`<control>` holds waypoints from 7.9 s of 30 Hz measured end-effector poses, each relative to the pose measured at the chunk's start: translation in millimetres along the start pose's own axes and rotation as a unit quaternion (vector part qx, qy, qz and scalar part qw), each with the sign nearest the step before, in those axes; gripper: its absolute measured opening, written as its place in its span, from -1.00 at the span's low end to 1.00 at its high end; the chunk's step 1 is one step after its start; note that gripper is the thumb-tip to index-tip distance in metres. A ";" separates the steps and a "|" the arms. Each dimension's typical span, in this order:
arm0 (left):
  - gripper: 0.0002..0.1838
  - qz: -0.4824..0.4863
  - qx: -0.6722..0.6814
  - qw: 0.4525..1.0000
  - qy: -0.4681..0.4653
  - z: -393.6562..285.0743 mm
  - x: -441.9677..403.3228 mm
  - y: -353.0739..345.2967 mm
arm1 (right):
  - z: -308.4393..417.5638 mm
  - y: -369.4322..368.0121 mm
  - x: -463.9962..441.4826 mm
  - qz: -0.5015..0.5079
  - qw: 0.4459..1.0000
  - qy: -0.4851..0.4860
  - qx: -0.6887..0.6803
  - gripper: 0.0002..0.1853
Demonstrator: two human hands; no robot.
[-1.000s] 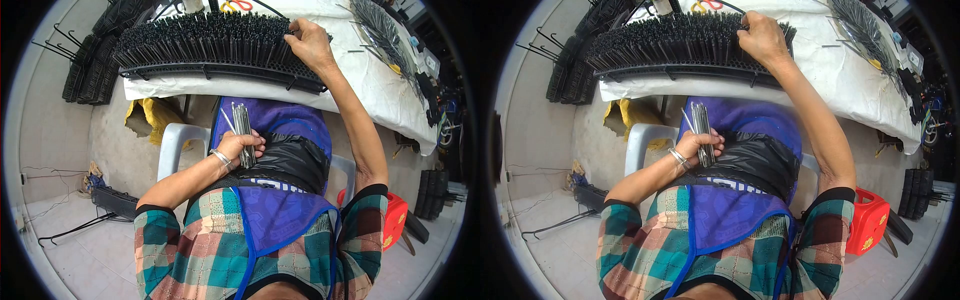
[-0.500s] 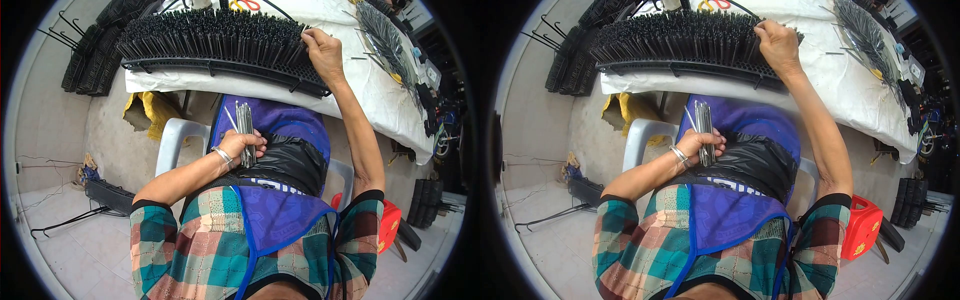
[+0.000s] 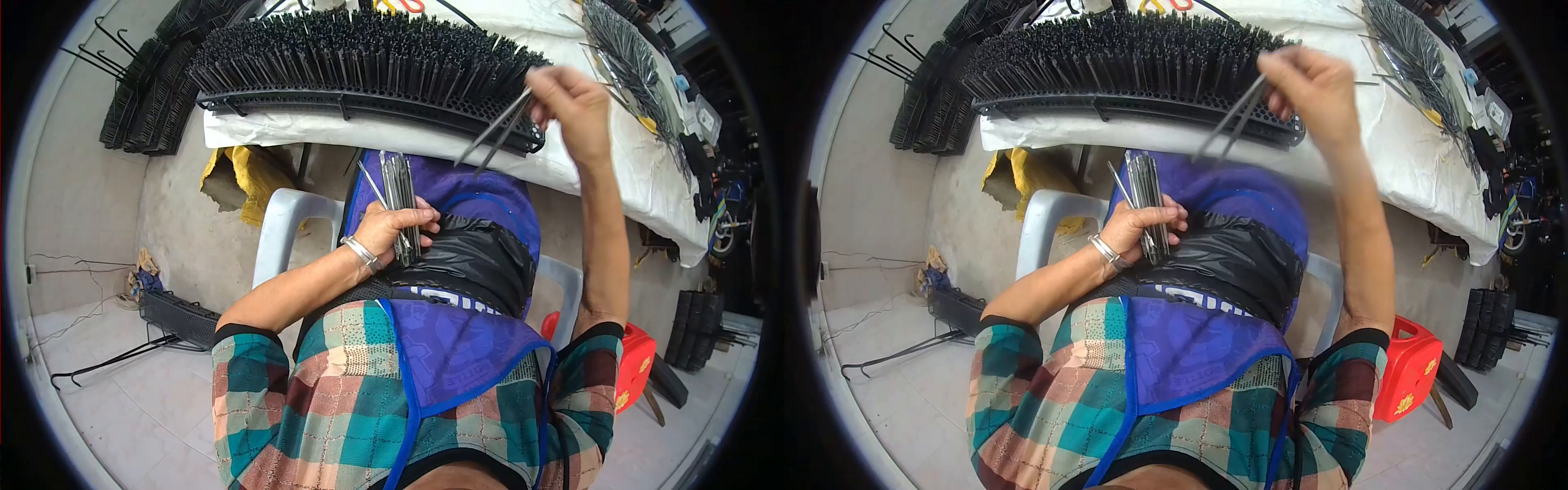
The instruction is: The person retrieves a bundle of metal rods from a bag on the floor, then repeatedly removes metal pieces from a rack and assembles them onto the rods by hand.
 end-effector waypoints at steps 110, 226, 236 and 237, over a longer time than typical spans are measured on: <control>-0.81 0.055 -0.141 0.988 -0.014 2.9 7.7 -14.2 | -64.6 -60.7 75.7 -0.038 0.984 -0.115 -0.134 -0.90; -0.82 0.018 -0.105 0.994 -0.010 3.7 5.6 -6.3 | -62.5 -85.5 126.6 0.110 0.964 -0.162 -0.179 -0.80; -0.82 -0.027 -0.007 0.999 0.022 3.3 -0.3 2.3 | -62.8 -45.7 97.5 -0.010 0.958 -0.167 -0.234 -0.87; -0.81 -0.028 0.001 0.999 0.027 3.9 -1.2 3.2 | -56.4 -37.3 93.2 -0.027 0.955 -0.156 -0.249 -0.86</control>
Point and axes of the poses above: each hand's wrist, its own x-axis away from the middle knuckle, its own y-axis out of the back of the hand, z = x × y, the point moved 4 cm from there along -x, towards the middle knuckle, and after that the axes turned 5 degrees about x, right-handed, at the moved point
